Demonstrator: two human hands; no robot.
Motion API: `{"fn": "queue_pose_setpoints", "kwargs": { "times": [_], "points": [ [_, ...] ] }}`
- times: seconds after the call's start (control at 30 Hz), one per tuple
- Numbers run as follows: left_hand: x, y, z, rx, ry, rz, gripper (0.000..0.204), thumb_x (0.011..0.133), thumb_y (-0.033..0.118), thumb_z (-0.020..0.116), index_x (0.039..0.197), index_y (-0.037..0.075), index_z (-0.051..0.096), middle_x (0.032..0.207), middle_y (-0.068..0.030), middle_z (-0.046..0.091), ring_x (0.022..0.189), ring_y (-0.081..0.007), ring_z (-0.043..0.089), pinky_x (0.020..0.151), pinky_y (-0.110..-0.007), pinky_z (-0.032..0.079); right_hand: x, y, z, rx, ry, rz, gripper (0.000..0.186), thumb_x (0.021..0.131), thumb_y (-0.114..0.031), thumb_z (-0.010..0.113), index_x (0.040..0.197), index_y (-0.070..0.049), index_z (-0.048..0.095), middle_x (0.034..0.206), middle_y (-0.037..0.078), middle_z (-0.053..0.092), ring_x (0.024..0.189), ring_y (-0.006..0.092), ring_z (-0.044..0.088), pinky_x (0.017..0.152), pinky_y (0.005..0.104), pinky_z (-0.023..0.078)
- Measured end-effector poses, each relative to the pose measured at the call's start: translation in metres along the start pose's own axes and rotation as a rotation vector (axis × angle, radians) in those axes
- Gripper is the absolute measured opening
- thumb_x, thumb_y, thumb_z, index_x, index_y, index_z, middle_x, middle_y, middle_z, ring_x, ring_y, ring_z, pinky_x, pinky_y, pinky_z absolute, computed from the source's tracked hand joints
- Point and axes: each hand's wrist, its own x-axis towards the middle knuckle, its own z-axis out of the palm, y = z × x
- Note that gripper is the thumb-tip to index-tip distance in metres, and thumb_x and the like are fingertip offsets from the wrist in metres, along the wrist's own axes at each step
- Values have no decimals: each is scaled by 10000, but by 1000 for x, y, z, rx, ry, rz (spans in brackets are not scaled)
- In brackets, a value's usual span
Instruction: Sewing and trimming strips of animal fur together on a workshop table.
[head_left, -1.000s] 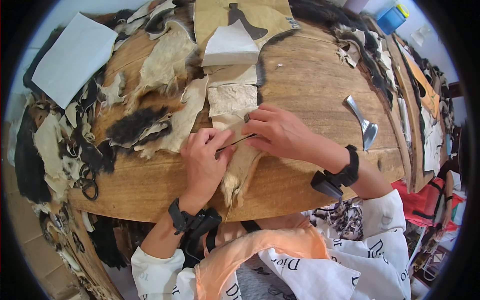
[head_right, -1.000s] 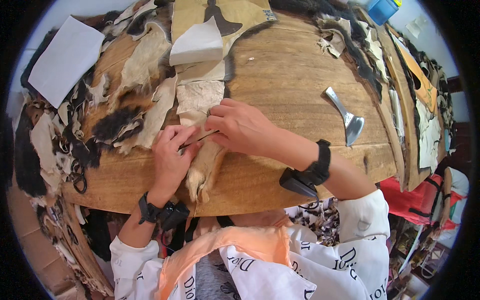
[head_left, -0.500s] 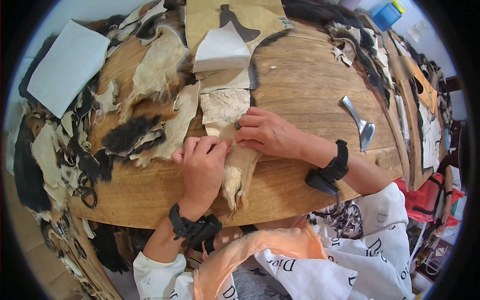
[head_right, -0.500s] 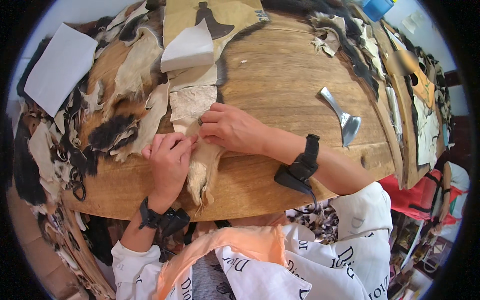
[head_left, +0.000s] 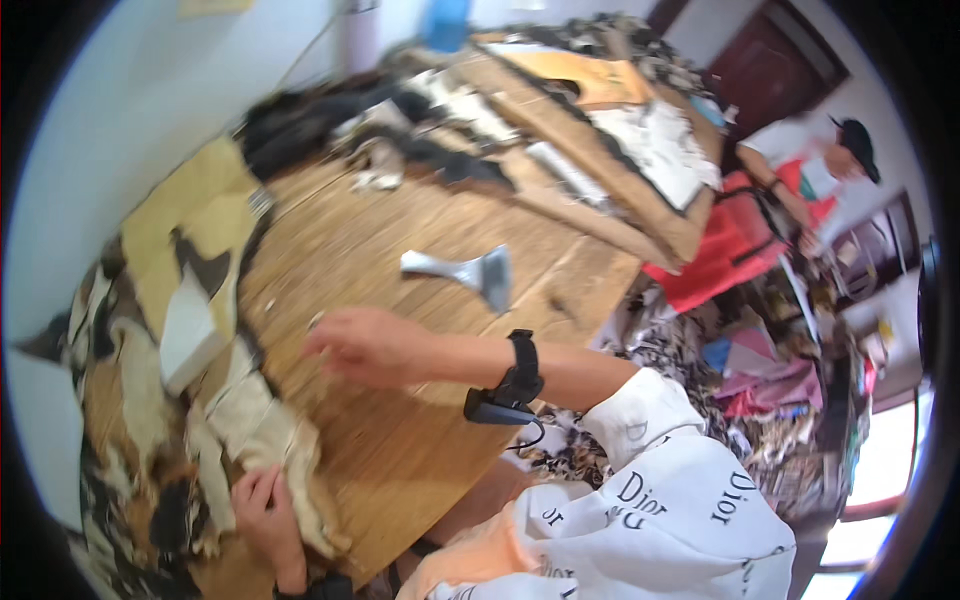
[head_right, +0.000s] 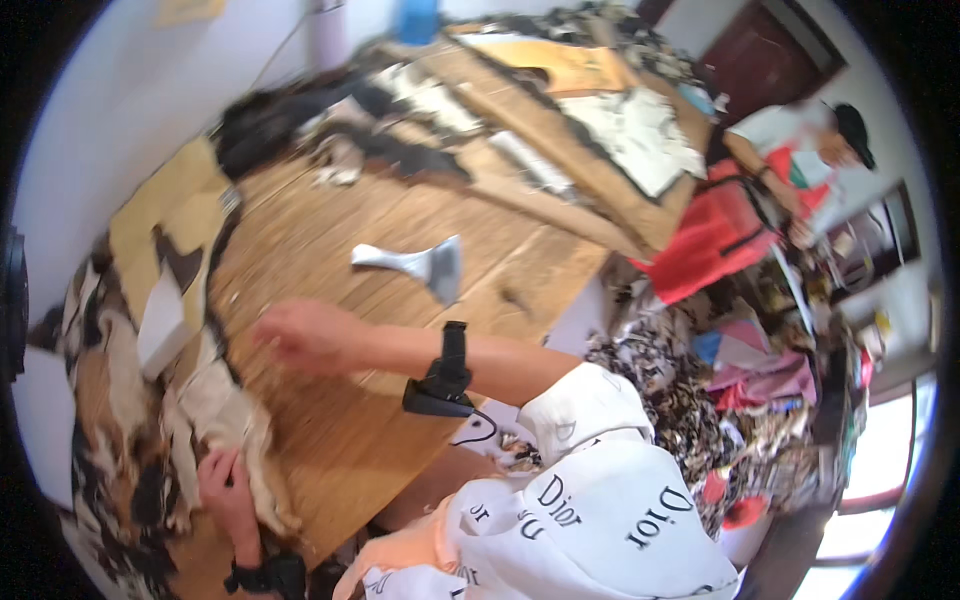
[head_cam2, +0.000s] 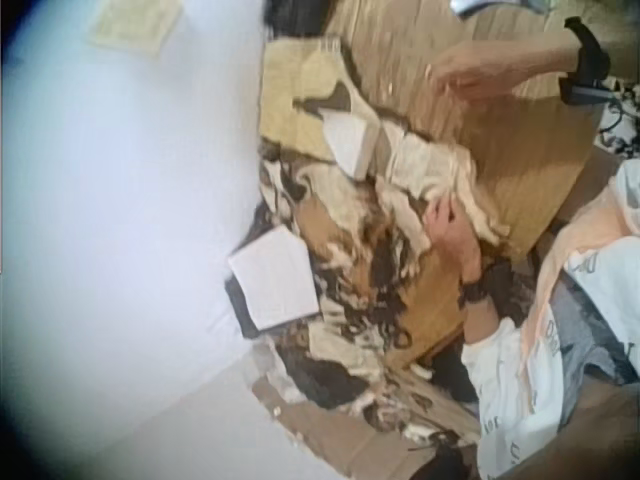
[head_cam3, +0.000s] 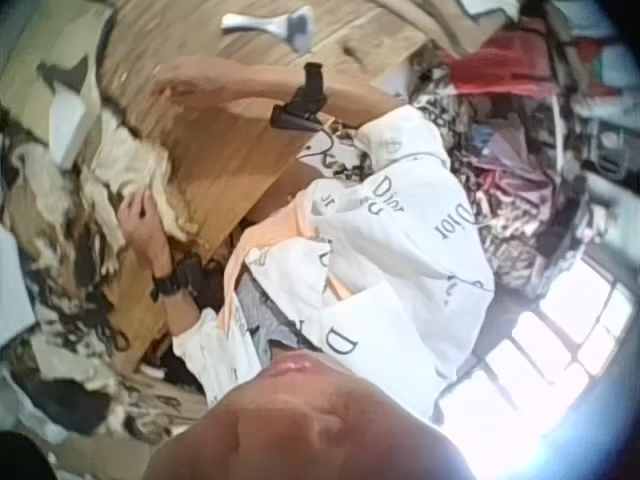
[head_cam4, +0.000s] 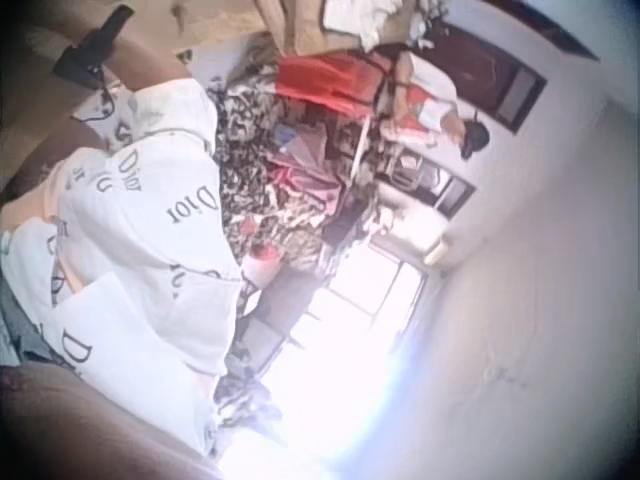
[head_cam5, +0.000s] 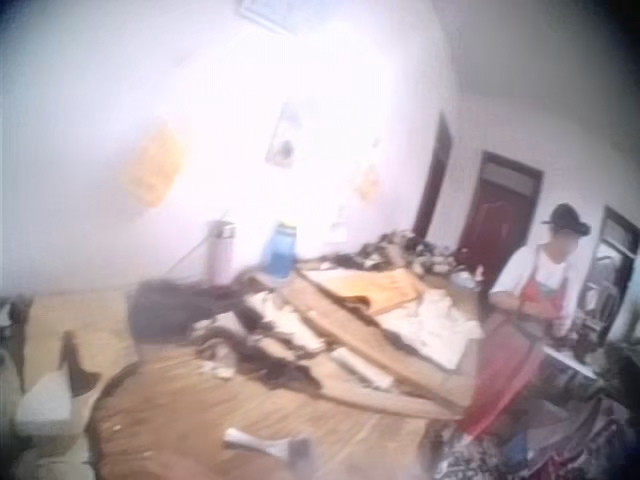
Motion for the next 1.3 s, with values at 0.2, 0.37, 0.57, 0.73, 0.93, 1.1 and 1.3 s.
{"fn": "queue_pose_setpoints", "kwargs": {
  "times": [0.2, 0.37, 0.57, 0.73, 0.93, 1.1, 1.3],
  "points": [
    [-2, -12, 3, -51, -45, -48, 166, 773, 11, 615, 930, -8, 665, 892, -98, 585, 839, -220, 571, 745, -292, 448, -117, 62, -196, -600, 619, 887, 156, 801, -115, 584, 922, -46, 654, 877, 130, 649, 815, 234, 628, 754, 327, 492],
    [-2, -13, 3, -75, -45, -52, 155, 791, 14, 605, 932, -28, 656, 890, -81, 578, 820, -201, 563, 736, -285, 446, -185, 82, -272, -1016, 597, 938, 155, 764, -163, 545, 806, -60, 653, 859, 151, 641, 836, 319, 604, 731, 404, 476],
    [-3, -1, -1, -76, -52, -162, 177, 720, 27, 659, 890, 61, 696, 884, -88, 587, 834, -251, 558, 732, -328, 459, -200, 115, -281, -1145, 282, 980, 164, 741, -186, 547, 714, -53, 639, 718, 169, 623, 685, 344, 604, 607, 419, 460],
    [0, 7, -3, -103, 17, -79, 150, 699, 37, 668, 842, 67, 703, 808, -77, 607, 796, -252, 556, 725, -338, 445, -165, 94, -278, -1371, 64, 1003, 196, 777, -148, 496, 721, -68, 667, 747, 185, 639, 722, 344, 631, 620, 441, 495],
    [0, 9, -6, -170, 3, -119, 149, 695, 33, 667, 836, 66, 706, 806, -64, 613, 795, -244, 555, 716, -332, 444, -87, 62, -245, -1512, -45, 1081, 216, 794, -132, 501, 741, -71, 701, 785, 172, 662, 737, 317, 659, 642, 419, 521],
    [-2, -1, -2, -121, 9, -58, 171, 702, 22, 662, 864, 62, 703, 829, -83, 605, 805, -256, 555, 734, -338, 448, -107, 51, -271, -1381, 183, 1305, 237, 822, -153, 493, 846, -66, 712, 883, 151, 676, 819, 286, 669, 696, 395, 534],
    [-4, -12, 2, -148, -57, -74, 181, 749, -8, 632, 923, 5, 679, 881, -82, 584, 822, -204, 571, 737, -281, 449, -166, 49, -305, -1399, 218, 1477, 208, 808, -121, 487, 815, -53, 683, 922, 173, 657, 882, 348, 627, 751, 417, 512]
  ]
}}
